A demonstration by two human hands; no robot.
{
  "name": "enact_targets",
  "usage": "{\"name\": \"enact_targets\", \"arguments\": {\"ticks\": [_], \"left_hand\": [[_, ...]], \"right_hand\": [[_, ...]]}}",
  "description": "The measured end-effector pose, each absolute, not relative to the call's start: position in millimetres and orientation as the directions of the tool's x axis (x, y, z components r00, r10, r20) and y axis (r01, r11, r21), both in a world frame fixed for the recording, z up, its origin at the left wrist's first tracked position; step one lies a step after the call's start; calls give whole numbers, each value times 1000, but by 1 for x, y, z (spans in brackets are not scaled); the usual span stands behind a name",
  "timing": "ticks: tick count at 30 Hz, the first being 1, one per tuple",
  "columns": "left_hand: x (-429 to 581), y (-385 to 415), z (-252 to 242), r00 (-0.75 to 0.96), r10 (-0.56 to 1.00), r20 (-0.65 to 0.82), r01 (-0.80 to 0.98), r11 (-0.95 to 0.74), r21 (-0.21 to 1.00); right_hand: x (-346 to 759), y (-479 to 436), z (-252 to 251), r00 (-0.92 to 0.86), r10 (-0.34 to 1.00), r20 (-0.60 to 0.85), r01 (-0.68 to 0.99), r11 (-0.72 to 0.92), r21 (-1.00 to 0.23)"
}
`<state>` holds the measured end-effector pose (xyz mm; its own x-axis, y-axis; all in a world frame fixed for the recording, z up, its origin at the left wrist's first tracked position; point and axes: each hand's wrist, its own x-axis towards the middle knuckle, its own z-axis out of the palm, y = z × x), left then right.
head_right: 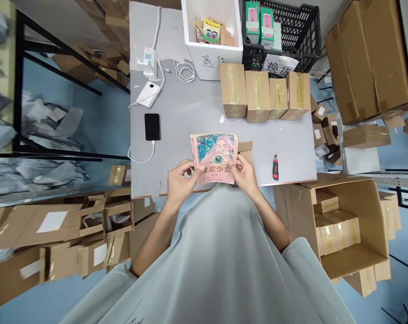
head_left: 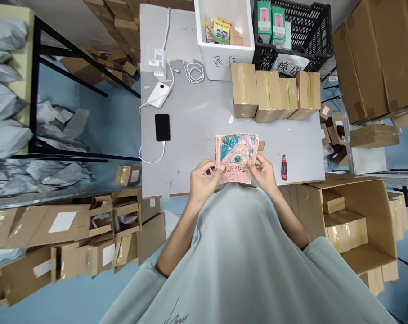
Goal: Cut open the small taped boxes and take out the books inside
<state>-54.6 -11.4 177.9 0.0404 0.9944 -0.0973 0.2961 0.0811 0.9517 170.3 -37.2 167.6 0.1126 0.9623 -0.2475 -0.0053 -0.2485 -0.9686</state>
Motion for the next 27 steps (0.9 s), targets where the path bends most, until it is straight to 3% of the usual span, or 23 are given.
{"name": "enact_targets", "arguments": {"ticks": [5,12,19,23,27], "left_hand": [[-38,-18,183,-33,997,64,400,-45,915],[-56,-5,177,148,978,147,422,-197,885],[-79,11,174,251,909,333,411,-411,813],[-81,10,179,252,931,265,357,-344,868],[-83,8,174,206,977,51,249,-103,963]], "right_hand": [[159,-44,172,233,962,-145,191,-192,-963],[182,-35,172,171,980,-107,61,-119,-991],[207,-36,187,2,985,174,111,172,-979],[209,-36,186,-16,988,156,136,157,-978],[207,-35,178,55,998,-7,172,-16,-985]]}}
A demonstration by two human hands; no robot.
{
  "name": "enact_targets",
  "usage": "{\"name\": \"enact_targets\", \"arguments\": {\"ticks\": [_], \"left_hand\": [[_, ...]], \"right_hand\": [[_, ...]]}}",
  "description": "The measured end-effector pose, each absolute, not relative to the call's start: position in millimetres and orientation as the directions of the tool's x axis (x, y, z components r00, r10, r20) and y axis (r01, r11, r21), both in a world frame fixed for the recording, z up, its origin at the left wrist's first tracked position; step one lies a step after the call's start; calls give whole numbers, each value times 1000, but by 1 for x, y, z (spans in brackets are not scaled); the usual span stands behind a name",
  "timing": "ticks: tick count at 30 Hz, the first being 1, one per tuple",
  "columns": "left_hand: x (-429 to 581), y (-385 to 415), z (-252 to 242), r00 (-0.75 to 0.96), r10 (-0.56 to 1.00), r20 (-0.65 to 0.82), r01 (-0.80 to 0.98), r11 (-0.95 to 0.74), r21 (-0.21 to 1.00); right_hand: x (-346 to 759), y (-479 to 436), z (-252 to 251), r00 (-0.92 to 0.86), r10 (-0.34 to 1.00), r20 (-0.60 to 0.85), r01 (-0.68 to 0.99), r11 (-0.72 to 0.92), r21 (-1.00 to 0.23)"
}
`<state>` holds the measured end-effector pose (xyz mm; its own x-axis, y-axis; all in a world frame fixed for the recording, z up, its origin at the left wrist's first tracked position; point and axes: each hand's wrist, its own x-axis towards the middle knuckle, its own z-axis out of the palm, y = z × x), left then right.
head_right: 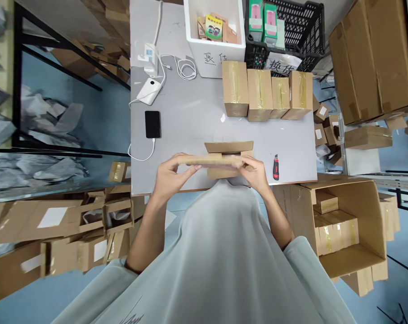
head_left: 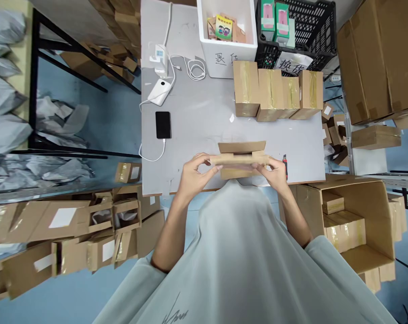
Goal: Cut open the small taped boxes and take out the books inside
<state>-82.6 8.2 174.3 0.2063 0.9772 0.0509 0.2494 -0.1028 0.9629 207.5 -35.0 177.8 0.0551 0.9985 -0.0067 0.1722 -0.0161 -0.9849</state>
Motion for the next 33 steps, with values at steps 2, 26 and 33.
{"name": "enact_targets", "arguments": {"ticks": [2,26,33], "left_hand": [[-81,8,170,199,977,-72,181,36,983],[-69,14,168,63,941,-332,-102,337,936],[-68,8,161,55,961,-271,-29,273,962]], "right_hand": [[205,-33,173,104,991,-79,133,-92,-987],[194,-19,184,-19,881,-473,-62,-473,-879],[194,-23,181,12,944,-331,23,-331,-943]]}}
